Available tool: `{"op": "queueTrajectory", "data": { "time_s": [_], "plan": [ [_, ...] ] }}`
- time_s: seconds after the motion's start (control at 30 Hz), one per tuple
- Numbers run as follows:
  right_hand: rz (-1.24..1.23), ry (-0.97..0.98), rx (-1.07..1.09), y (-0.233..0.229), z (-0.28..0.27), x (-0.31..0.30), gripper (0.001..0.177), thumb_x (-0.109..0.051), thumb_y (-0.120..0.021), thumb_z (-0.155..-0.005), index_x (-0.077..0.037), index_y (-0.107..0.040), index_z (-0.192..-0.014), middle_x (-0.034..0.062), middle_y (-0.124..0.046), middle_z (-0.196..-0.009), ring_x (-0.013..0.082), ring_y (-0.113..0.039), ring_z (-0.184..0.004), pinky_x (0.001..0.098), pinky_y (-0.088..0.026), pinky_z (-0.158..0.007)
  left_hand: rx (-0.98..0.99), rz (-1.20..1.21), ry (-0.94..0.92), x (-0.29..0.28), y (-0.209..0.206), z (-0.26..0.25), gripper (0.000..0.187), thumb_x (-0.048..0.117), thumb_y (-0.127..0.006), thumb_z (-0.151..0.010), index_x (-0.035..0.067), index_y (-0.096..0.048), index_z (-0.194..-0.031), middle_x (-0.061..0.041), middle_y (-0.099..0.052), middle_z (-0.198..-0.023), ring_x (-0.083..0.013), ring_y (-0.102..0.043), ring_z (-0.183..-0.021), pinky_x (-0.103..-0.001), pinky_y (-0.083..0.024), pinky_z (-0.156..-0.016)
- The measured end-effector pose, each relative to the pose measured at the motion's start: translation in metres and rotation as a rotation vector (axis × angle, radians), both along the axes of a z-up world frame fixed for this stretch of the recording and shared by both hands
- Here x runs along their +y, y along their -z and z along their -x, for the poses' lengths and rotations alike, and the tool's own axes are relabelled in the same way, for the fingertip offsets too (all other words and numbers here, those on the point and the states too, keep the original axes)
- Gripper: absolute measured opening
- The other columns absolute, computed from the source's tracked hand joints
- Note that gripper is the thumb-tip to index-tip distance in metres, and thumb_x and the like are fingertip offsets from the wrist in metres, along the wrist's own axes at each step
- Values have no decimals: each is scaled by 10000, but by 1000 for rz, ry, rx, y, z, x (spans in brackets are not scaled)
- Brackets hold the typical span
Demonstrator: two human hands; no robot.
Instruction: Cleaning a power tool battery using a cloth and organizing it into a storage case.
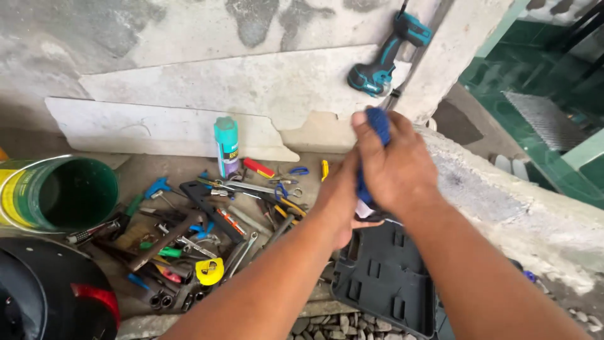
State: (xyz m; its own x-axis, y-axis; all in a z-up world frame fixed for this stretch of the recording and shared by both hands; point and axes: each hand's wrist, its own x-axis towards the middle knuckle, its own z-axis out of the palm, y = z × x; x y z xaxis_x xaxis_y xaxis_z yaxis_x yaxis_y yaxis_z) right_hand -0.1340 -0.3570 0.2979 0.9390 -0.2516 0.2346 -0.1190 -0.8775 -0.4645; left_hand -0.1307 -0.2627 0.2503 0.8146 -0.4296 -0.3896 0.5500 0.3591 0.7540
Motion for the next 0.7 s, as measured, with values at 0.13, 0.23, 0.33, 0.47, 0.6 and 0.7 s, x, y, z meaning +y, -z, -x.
{"op": "queueTrajectory", "data": {
  "time_s": [0.13,0.23,0.33,0.47,0.6,0.7],
  "plan": [
    [-96,144,85,1,-4,-16,830,-731,-388,-963,-27,-617,-1339,276,-630,-1366,414,-564,-1341,457,-413,-1157,-23,-4,-47,-15,27,6,625,637,-486,-880,276,-500,-1391,-18,-652,-1232,-249,-674,-1029,-546,-569,-776],
    [-215,93,-40,11,-7,-26,771,-671,-466,-913,-102,-578,-1421,258,-585,-1400,405,-528,-1351,437,-392,-1132,-214,129,-84,-24,35,-6,673,578,-567,-921,89,-613,-1381,-109,-717,-1215,-244,-712,-1035,-468,-596,-835],
    [-339,2,-9,32,9,-21,791,-626,-516,-849,-132,-517,-1467,231,-518,-1458,395,-519,-1337,418,-407,-1093,-122,133,-147,-19,46,1,635,565,-570,-917,99,-606,-1347,-111,-720,-1218,-221,-713,-1034,-426,-595,-853],
    [-140,-120,79,49,32,-1,935,-714,-435,-888,-117,-297,-1593,271,-339,-1556,445,-408,-1398,425,-350,-1127,-52,105,-206,-2,64,-20,653,593,-508,-959,65,-615,-1328,-149,-703,-1174,-269,-689,-961,-451,-567,-771],
    [-158,-188,-43,60,28,3,1023,-831,-258,-961,-31,-343,-1594,340,-303,-1595,485,-310,-1473,452,-293,-1175,-176,217,-199,4,72,-33,727,603,-536,-901,4,-625,-1303,-198,-715,-1160,-264,-718,-963,-392,-591,-827],
    [-284,8,58,59,20,-3,1193,-881,-207,-847,84,-256,-1547,343,-526,-1394,424,-505,-1365,430,-400,-1145,-131,-80,-292,-4,68,-22,691,583,-597,-838,47,-577,-1275,-172,-711,-1151,-272,-712,-981,-414,-594,-819]
  ]
}}
